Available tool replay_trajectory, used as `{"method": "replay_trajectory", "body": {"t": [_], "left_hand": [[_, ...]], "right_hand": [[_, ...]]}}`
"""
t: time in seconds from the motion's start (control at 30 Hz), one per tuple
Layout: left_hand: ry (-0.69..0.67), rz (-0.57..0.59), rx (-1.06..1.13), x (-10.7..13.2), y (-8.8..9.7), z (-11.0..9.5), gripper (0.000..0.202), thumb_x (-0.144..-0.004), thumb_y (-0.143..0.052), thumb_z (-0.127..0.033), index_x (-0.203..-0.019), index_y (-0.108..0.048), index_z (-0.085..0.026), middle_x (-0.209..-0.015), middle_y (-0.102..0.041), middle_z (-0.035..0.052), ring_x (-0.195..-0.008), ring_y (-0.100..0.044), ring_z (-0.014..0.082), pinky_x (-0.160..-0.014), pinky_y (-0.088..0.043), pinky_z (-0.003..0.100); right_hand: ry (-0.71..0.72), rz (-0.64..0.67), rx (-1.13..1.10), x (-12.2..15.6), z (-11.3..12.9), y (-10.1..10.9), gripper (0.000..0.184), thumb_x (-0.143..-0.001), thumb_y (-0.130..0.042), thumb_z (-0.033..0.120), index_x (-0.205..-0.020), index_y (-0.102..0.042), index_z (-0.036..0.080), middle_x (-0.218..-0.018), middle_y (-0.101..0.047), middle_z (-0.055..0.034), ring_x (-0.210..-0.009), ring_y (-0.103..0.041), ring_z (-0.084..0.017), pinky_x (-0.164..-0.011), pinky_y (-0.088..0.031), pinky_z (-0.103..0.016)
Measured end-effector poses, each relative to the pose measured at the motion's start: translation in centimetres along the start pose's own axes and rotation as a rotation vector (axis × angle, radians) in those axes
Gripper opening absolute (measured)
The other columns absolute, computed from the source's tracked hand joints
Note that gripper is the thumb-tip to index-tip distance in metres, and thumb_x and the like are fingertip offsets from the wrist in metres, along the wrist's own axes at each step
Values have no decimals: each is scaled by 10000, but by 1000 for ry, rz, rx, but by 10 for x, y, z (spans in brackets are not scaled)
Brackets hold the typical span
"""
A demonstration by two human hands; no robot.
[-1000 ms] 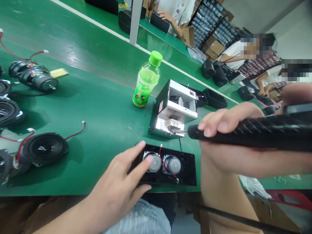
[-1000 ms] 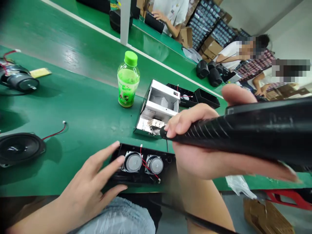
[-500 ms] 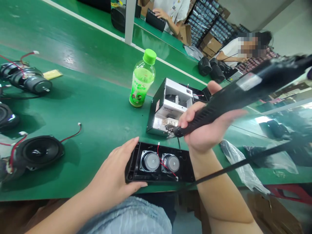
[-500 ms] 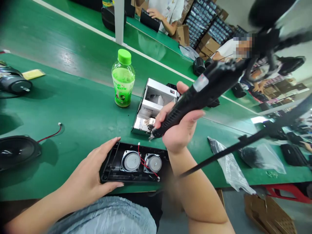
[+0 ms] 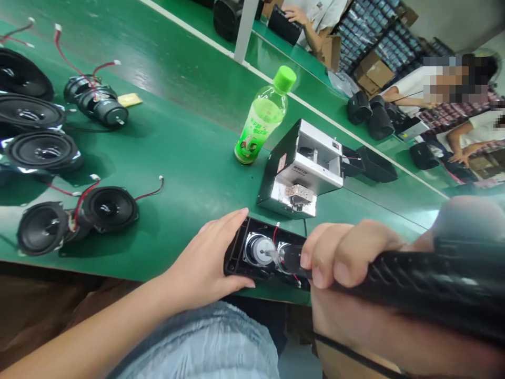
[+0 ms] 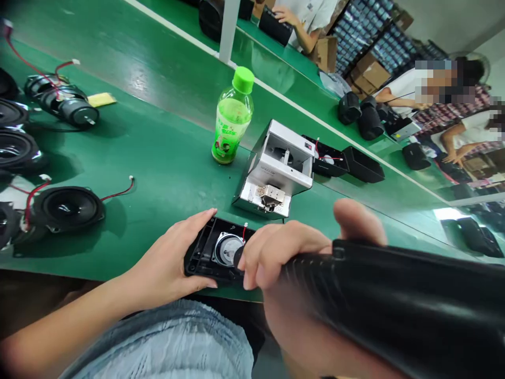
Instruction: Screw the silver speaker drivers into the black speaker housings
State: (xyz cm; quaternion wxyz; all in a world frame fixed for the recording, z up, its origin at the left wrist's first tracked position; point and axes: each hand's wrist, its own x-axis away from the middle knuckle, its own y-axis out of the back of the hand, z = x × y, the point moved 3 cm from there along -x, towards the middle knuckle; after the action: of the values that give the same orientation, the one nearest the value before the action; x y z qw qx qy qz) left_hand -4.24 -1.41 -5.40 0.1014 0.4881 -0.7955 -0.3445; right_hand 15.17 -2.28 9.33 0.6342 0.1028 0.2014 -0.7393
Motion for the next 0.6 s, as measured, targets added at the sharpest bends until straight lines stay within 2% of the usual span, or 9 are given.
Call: {"method": "replay_trajectory", "body": {"t": [0.1, 0.37, 0.5, 0.6], "left_hand": [[-7, -8, 3, -1, 1, 0, 1299, -814, -939, -503, -1756, -64, -317, -1746, -429, 200, -1585, -477, 413, -1260, -452, 638], [-44, -14, 27, -3, 2, -3, 1280, -832, -921, -550, -1751, -73, -278, -1719, -446, 243, -1576, -485, 420, -1242, -460, 624], [-45, -14, 31, -3, 1, -4, 1283, -829, -923, -567, -1749, -80, -266, -1723, -439, 243, -1596, -457, 412, -1249, -448, 622], [-49, -16, 38, -3, 1, -4, 1286, -828, -925, -572, -1749, -80, -269, -1733, -427, 241, -1601, -451, 406, -1246, -448, 619]], "right_hand": [[17, 65, -10, 8, -7, -6, 388, -1021, -627, 636, -1283, -715, 363, -657, -696, 26, -471, -608, -202, -519, -575, -427], [-34, 122, -71, 10, -19, -18, 595, -980, -526, 794, -1263, -742, 318, -643, -700, 4, -481, -615, -198, -560, -569, -422], [-78, 202, -50, 12, -24, -16, 553, -981, -575, 760, -1315, -735, 349, -691, -720, -3, -512, -634, -211, -615, -586, -450], [-75, 211, -31, 15, -28, -16, 517, -983, -632, 708, -1352, -714, 356, -706, -710, 10, -527, -638, -209, -630, -594, -450]]}}
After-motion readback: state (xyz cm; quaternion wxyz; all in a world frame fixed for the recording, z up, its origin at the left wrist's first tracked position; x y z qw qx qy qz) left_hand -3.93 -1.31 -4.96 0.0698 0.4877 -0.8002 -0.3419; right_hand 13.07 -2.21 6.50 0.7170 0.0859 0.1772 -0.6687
